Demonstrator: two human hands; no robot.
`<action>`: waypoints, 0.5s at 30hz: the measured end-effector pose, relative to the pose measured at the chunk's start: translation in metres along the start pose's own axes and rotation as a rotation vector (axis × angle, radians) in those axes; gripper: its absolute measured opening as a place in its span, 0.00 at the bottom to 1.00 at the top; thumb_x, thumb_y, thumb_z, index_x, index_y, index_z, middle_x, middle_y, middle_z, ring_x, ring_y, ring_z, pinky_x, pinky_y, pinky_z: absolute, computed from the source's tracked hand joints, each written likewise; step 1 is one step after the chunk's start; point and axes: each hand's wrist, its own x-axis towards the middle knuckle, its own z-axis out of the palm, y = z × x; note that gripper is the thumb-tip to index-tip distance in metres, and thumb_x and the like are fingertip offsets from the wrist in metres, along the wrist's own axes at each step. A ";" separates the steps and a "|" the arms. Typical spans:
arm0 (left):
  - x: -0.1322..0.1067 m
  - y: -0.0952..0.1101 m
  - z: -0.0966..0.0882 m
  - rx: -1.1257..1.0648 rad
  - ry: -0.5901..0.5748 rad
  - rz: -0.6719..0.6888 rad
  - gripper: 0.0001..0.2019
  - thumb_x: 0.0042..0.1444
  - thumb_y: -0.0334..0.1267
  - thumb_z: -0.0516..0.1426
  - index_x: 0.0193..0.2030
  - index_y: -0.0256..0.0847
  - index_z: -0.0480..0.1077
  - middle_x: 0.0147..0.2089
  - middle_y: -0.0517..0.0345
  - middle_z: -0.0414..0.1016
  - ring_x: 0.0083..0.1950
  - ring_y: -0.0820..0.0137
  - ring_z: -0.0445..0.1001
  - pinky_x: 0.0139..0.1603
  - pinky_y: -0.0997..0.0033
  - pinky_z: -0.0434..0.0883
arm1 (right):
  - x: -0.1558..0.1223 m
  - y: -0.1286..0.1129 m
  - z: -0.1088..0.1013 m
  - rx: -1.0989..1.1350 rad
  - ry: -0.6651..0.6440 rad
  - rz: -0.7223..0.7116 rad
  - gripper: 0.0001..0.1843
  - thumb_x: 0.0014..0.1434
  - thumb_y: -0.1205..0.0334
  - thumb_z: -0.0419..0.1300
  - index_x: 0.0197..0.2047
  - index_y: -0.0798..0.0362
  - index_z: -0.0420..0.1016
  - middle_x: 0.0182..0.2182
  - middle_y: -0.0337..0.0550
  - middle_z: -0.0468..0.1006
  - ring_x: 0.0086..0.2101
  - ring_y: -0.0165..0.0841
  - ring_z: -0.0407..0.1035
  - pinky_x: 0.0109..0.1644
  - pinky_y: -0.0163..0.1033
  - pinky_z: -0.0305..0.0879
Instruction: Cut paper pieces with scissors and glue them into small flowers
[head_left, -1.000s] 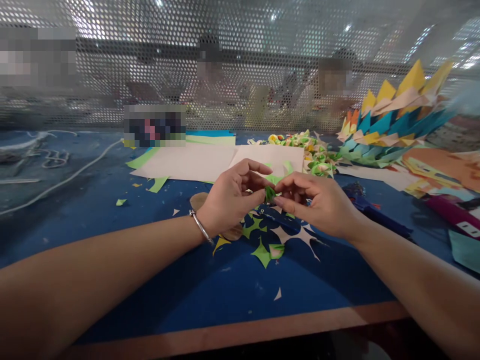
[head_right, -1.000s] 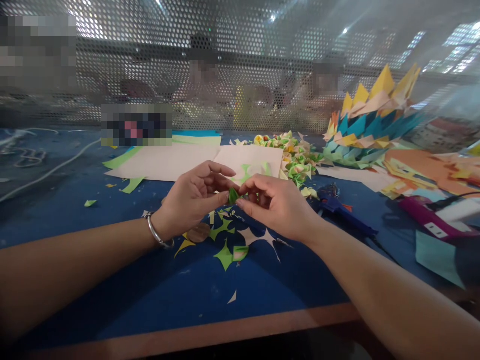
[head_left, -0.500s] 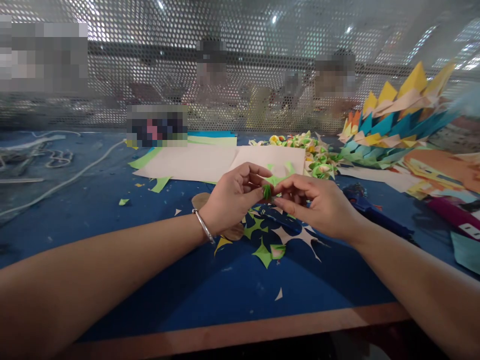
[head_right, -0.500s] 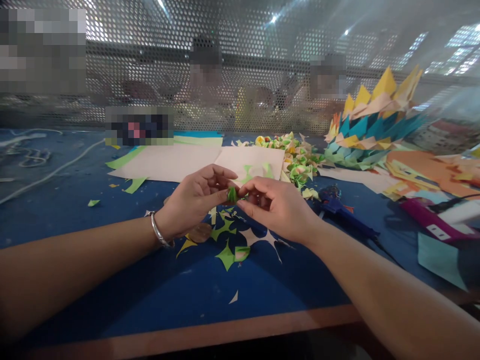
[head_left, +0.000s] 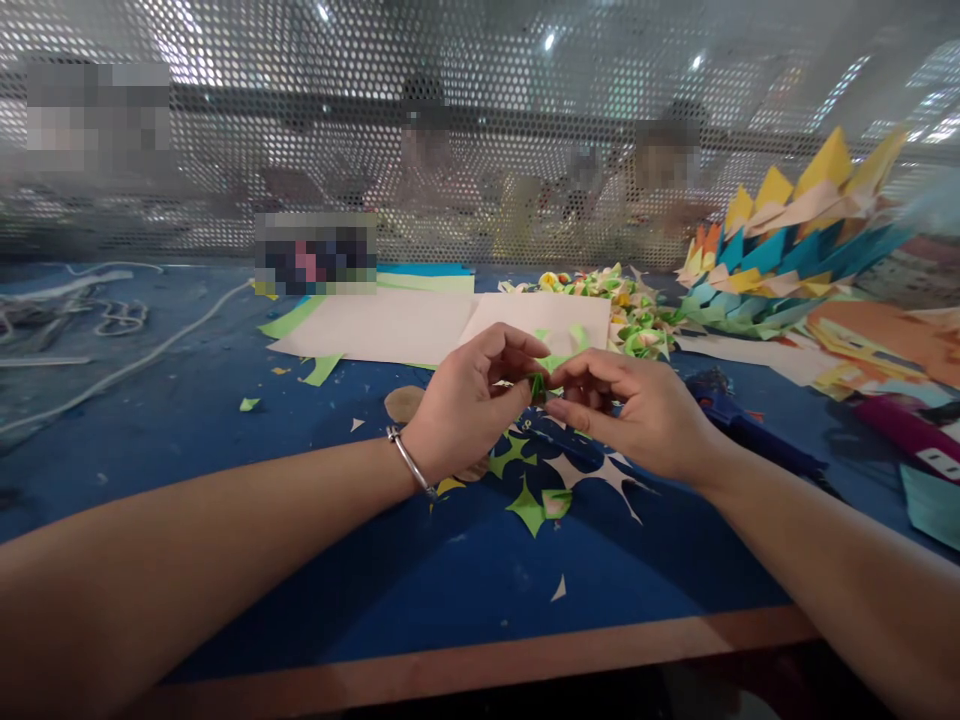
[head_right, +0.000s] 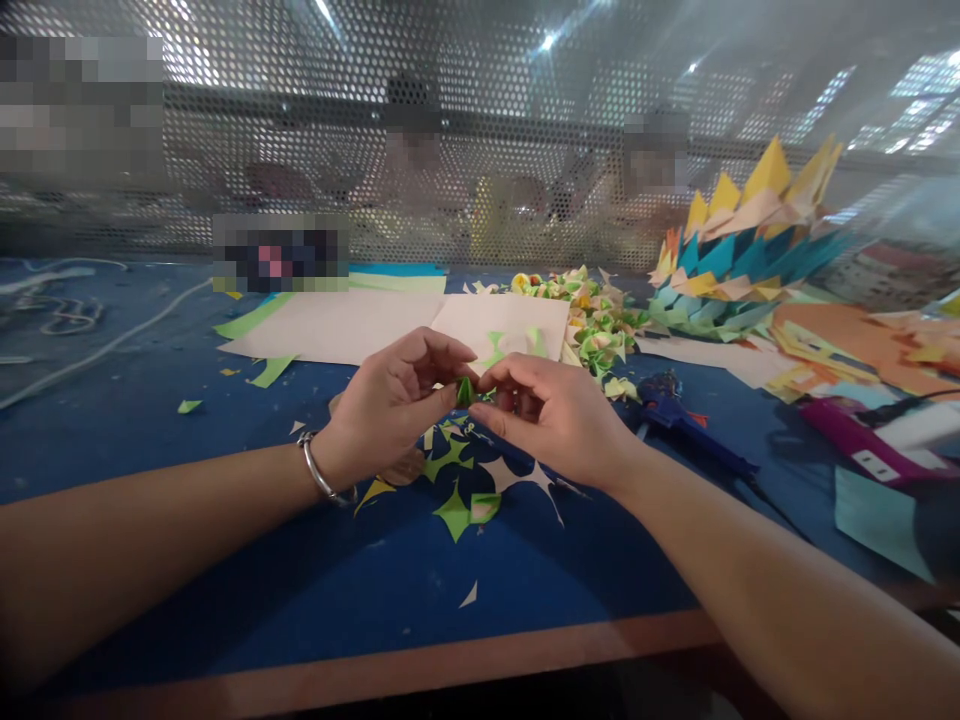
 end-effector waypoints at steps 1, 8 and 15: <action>0.000 0.000 0.000 -0.004 0.000 -0.004 0.11 0.52 0.28 0.56 0.43 0.39 0.66 0.38 0.55 0.74 0.43 0.70 0.76 0.45 0.68 0.75 | 0.000 0.000 0.000 -0.002 -0.001 0.000 0.13 0.57 0.53 0.65 0.39 0.54 0.75 0.24 0.36 0.69 0.22 0.25 0.62 0.25 0.32 0.60; 0.002 -0.003 -0.001 -0.001 0.017 0.008 0.11 0.51 0.27 0.56 0.43 0.38 0.66 0.37 0.56 0.74 0.39 0.72 0.76 0.41 0.71 0.75 | -0.001 0.000 0.001 0.002 0.002 0.006 0.13 0.59 0.53 0.64 0.40 0.54 0.75 0.24 0.36 0.70 0.23 0.25 0.62 0.25 0.32 0.60; 0.002 -0.006 -0.001 -0.002 0.022 0.029 0.12 0.51 0.26 0.55 0.43 0.37 0.67 0.36 0.57 0.74 0.38 0.72 0.76 0.40 0.71 0.75 | 0.000 -0.001 0.001 0.000 -0.005 0.005 0.11 0.60 0.55 0.63 0.40 0.55 0.75 0.23 0.36 0.70 0.22 0.24 0.62 0.24 0.31 0.60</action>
